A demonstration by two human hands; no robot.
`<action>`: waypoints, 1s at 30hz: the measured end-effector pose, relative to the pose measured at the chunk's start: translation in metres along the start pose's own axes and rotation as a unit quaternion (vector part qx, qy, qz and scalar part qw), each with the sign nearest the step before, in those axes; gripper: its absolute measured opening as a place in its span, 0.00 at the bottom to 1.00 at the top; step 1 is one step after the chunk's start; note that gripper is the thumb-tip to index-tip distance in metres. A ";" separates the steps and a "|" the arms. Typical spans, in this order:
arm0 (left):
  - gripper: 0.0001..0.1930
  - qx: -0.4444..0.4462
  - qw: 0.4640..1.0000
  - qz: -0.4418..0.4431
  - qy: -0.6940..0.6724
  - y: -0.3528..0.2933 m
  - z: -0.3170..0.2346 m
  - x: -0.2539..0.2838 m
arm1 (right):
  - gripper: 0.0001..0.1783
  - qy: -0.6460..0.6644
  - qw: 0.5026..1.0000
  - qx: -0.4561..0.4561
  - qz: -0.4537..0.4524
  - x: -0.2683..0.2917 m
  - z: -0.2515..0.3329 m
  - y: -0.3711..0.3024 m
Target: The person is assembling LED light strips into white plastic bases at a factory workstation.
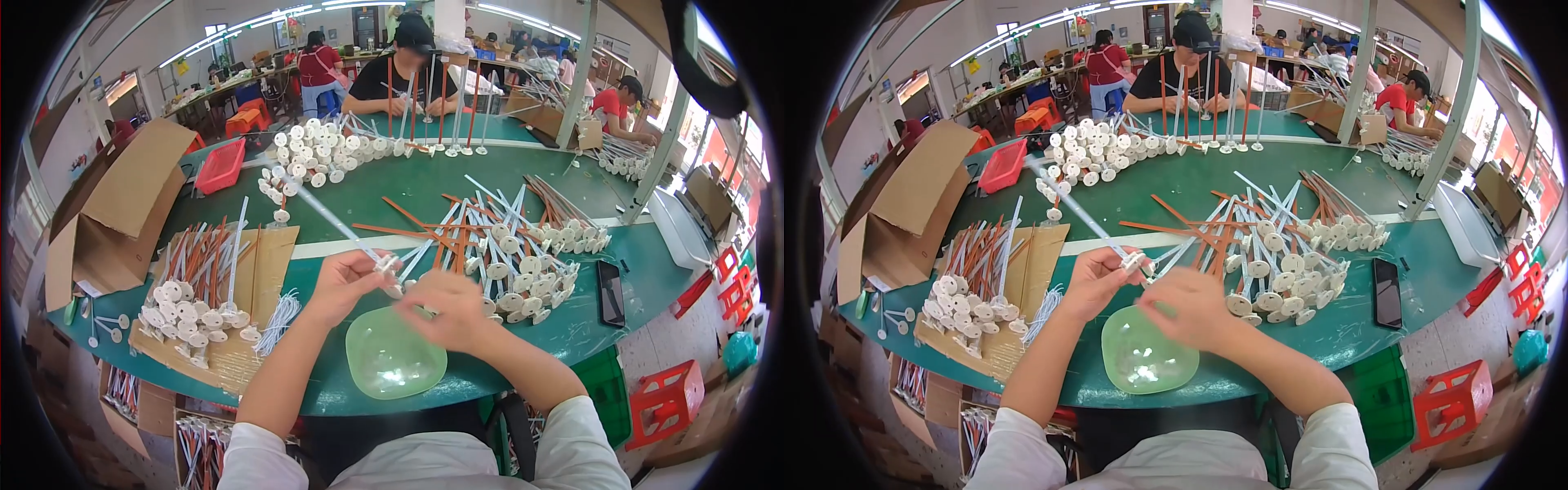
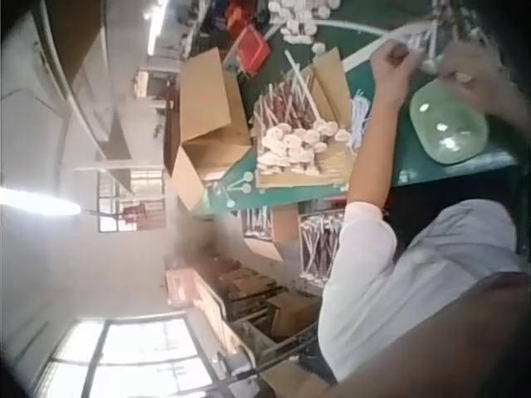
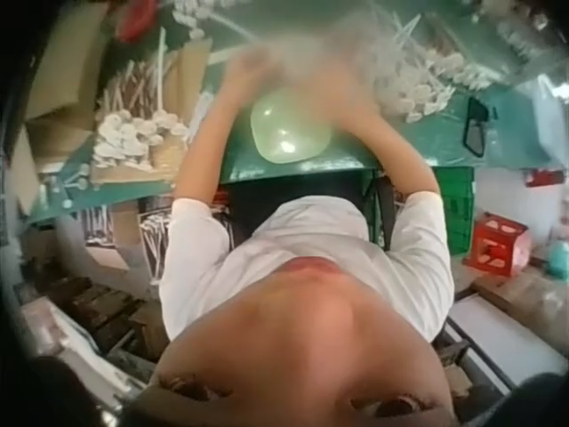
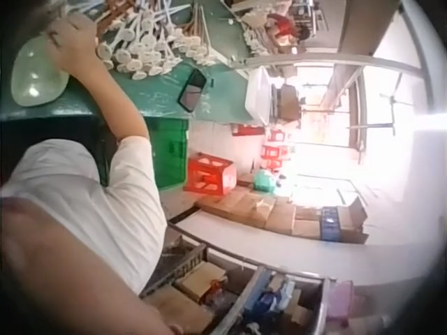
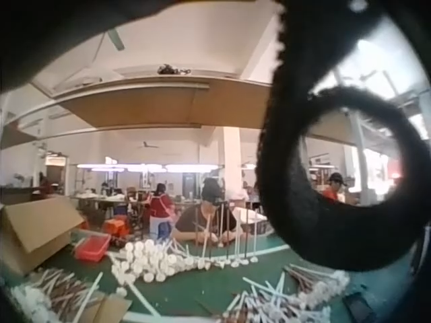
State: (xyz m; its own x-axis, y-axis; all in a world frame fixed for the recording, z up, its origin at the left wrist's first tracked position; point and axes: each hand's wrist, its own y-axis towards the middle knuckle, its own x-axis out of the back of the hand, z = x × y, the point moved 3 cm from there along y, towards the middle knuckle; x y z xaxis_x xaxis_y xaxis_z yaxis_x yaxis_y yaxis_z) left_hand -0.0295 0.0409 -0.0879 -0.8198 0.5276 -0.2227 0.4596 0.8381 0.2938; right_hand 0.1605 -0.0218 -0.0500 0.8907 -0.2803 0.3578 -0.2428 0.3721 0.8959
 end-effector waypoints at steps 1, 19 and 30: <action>0.19 -0.012 0.999 -0.039 0.014 0.002 -0.001 0.003 | 0.11 0.042 0.992 0.014 0.121 -0.010 0.005 -0.001; 0.24 -0.063 0.979 -0.083 0.177 -0.003 0.013 -0.005 | 0.06 0.197 0.882 -0.002 0.429 -0.033 0.013 -0.029; 0.22 -0.093 0.985 -0.088 0.119 0.009 -0.011 -0.006 | 0.12 0.201 0.889 -0.208 0.355 -0.017 -0.013 -0.014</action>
State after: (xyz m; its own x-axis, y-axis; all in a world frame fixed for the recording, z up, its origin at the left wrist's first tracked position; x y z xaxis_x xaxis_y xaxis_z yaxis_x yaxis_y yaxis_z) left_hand -0.0239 0.0435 -0.0736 -0.9481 0.3107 -0.0672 0.2514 0.8622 0.4398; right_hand 0.1533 -0.0104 -0.0722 0.6552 0.4633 0.5967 -0.7100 0.6475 0.2768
